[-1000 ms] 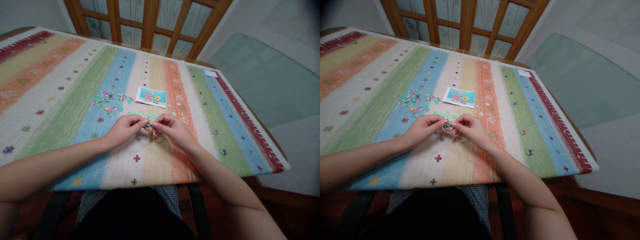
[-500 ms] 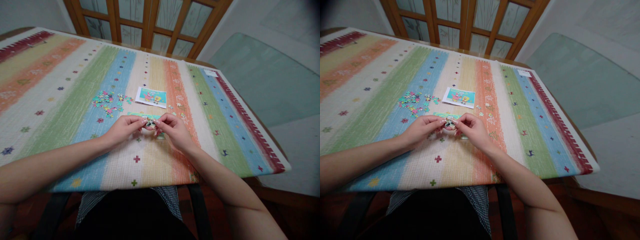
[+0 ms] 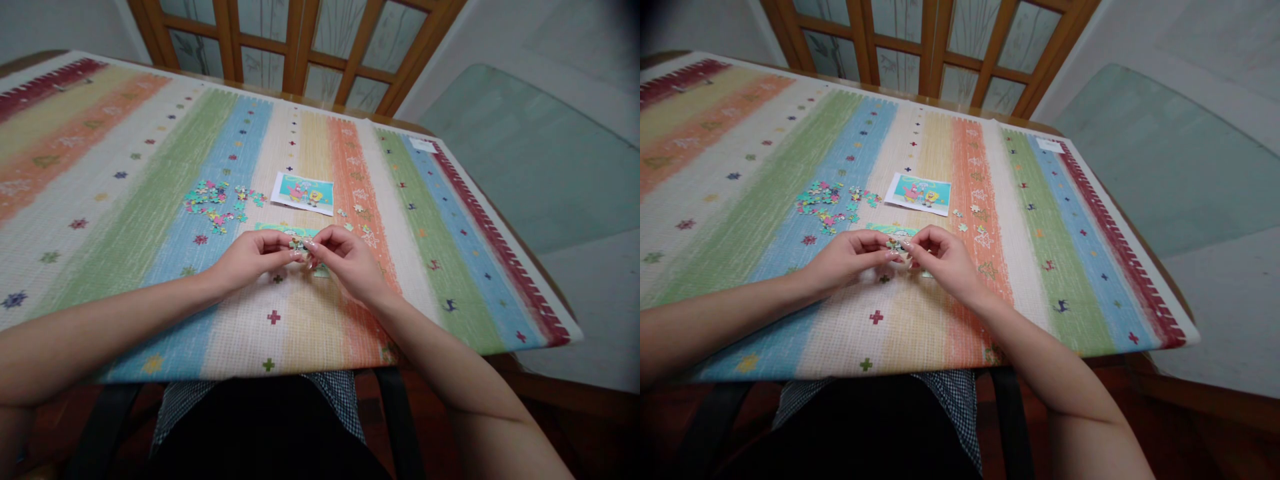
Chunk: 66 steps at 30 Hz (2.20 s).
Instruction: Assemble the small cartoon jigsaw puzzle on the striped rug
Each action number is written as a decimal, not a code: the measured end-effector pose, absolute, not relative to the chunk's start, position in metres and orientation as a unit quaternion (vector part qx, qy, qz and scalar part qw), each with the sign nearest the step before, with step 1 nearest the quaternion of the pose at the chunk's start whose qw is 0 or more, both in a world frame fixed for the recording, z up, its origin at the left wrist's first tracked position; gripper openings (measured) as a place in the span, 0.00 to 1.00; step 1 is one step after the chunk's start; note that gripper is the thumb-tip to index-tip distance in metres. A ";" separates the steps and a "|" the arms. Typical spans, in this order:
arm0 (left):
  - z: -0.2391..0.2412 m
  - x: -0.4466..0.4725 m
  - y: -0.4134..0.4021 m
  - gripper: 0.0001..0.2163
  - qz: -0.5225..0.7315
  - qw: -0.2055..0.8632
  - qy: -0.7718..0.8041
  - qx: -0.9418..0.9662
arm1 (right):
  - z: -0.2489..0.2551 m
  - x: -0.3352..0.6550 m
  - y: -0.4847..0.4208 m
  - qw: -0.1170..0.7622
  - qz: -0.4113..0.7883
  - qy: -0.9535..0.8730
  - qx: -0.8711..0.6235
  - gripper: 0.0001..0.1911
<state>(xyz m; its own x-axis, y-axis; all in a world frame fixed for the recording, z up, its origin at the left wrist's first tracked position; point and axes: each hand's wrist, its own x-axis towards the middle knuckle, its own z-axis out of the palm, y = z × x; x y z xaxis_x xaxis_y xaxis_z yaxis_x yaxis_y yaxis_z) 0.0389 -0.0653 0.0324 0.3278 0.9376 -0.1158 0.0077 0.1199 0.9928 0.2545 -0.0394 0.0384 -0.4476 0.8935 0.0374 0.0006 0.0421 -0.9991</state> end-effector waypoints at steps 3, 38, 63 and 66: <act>0.033 0.039 -0.066 0.14 0.374 0.609 0.440 0.544 | 0.038 0.254 -0.040 0.381 0.607 -0.603 -0.350 0.21; 0.034 0.034 -0.065 0.21 0.393 0.607 0.446 0.527 | 0.037 0.257 -0.035 0.363 0.616 -0.594 -0.369 0.18; 0.033 0.036 -0.070 0.15 0.355 0.634 0.406 0.555 | 0.039 0.259 -0.028 0.352 0.671 -0.527 -0.385 0.23; 0.031 0.035 -0.070 0.14 0.341 0.645 0.414 0.545 | 0.040 0.260 -0.029 0.342 0.675 -0.527 -0.387 0.22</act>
